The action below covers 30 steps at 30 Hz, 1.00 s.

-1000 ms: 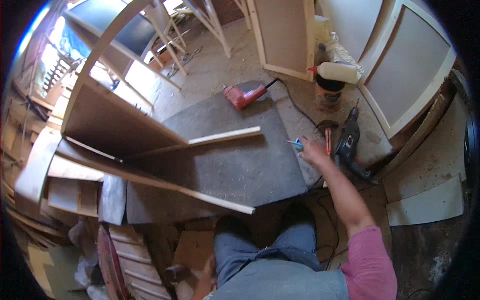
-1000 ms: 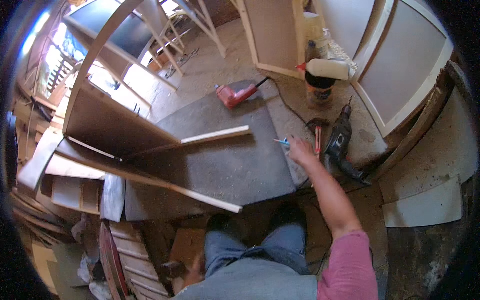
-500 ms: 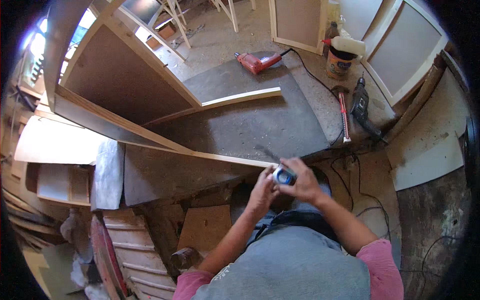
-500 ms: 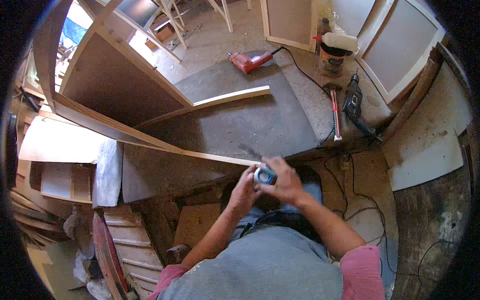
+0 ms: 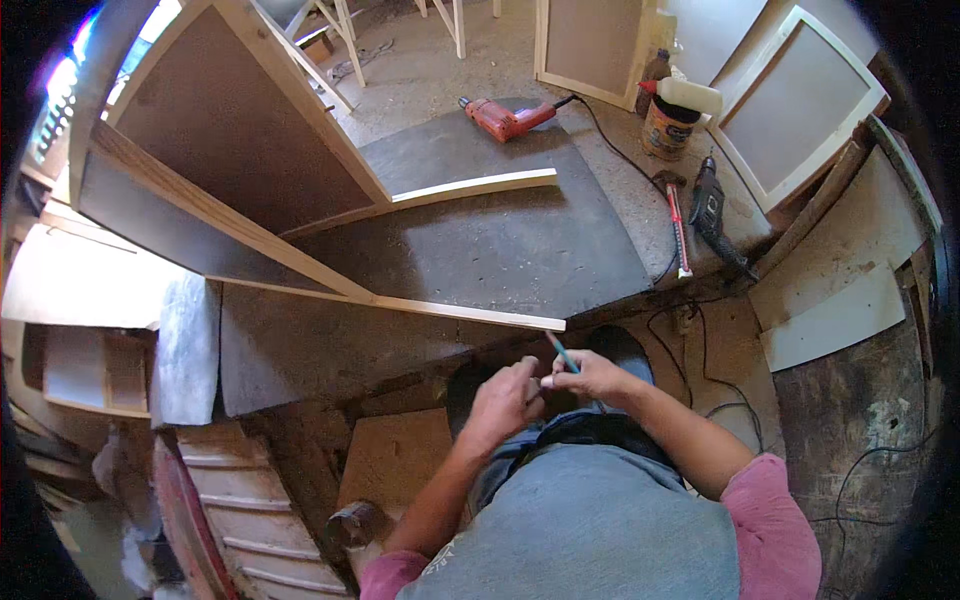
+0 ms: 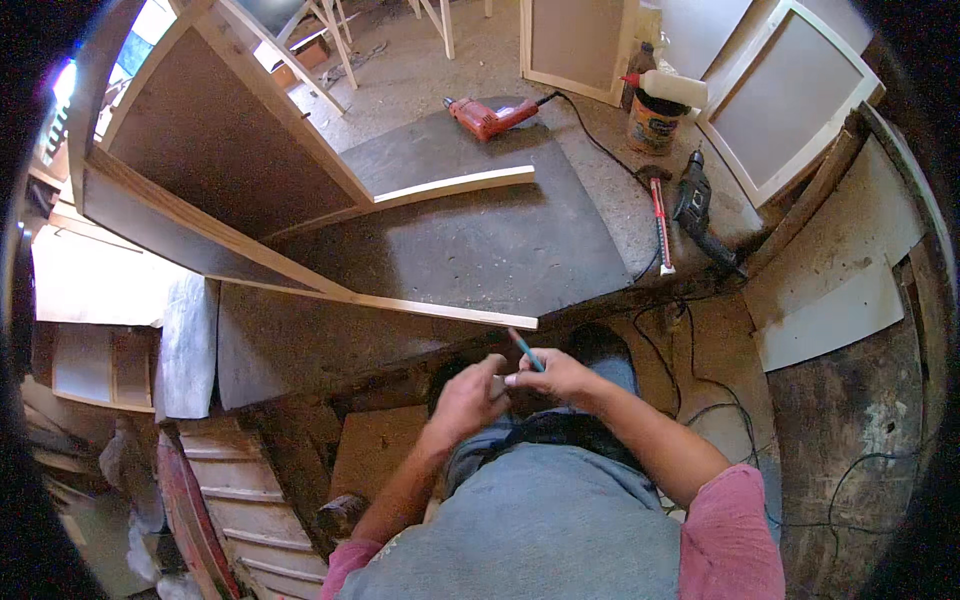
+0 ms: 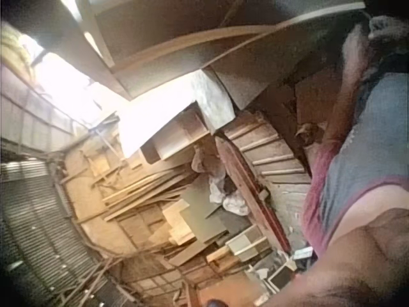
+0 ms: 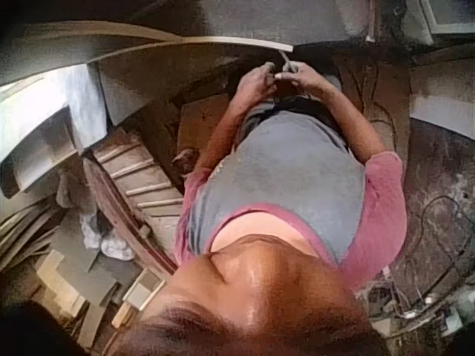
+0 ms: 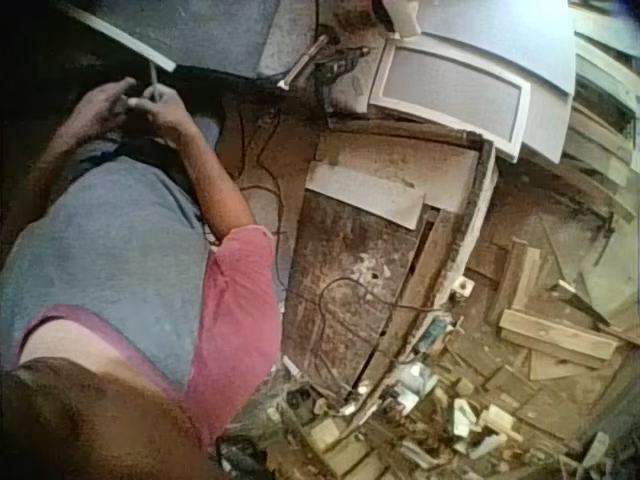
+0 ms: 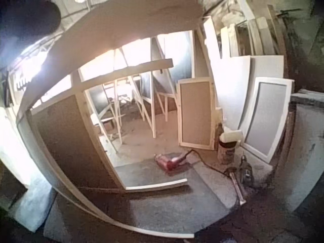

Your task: The person measures and marks a wooden frame using a measuring tape and a pencil, then drills holes into the wood using a power drill.

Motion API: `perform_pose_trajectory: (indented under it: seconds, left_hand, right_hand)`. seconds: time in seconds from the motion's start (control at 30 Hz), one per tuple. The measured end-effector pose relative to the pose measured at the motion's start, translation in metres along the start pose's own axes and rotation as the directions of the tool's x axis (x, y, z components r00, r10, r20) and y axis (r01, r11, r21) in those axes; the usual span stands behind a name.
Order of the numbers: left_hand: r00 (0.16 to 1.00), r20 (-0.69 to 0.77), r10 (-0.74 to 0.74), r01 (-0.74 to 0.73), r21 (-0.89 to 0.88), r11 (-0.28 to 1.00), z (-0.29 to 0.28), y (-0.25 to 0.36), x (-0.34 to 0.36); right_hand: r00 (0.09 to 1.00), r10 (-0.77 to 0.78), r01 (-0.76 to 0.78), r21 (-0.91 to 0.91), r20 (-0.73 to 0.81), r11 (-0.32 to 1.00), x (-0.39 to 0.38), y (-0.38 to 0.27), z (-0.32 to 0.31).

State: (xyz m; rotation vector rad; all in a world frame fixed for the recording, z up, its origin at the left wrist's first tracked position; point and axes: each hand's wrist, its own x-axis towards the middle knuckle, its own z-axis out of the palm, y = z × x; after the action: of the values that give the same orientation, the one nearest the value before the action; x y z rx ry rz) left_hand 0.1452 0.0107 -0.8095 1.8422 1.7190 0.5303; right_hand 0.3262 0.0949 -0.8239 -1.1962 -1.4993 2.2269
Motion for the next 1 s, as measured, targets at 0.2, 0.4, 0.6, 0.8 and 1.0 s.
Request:
perform_pose_trajectory:
  seconds: [0.2, 0.4, 0.6, 0.8, 1.0]
  left_hand:
    - [0.980, -0.186, -0.066, 0.120, 0.300, 0.946, -0.054, -0.035, 0.031]
    - [0.997, -0.080, -0.019, 0.058, 0.526, 0.849, -0.074, -0.054, 0.073]
    - [0.997, -0.063, -0.034, 0.065, 0.572, 0.818, -0.072, -0.068, 0.101]
    - [0.993, -0.121, -0.014, 0.081, 0.574, 0.815, -0.067, -0.075, 0.103]
    - [0.982, -0.190, -0.024, 0.127, 0.555, 0.822, -0.058, -0.090, 0.096]
  right_hand:
    - [0.990, -0.021, 0.033, 0.084, -0.139, 0.996, 0.017, -0.006, -0.043]
    - [0.962, 0.052, -0.022, 0.112, -0.268, 0.993, 0.045, 0.025, -0.047]
    - [0.936, -0.012, 0.009, -0.009, -0.352, 1.000, 0.062, 0.024, -0.048]
    - [0.878, -0.293, 0.162, -0.342, -0.379, 0.926, 0.089, 0.057, -0.064]
    - [0.893, -0.229, 0.085, -0.355, -0.388, 0.931, 0.079, 0.045, -0.057]
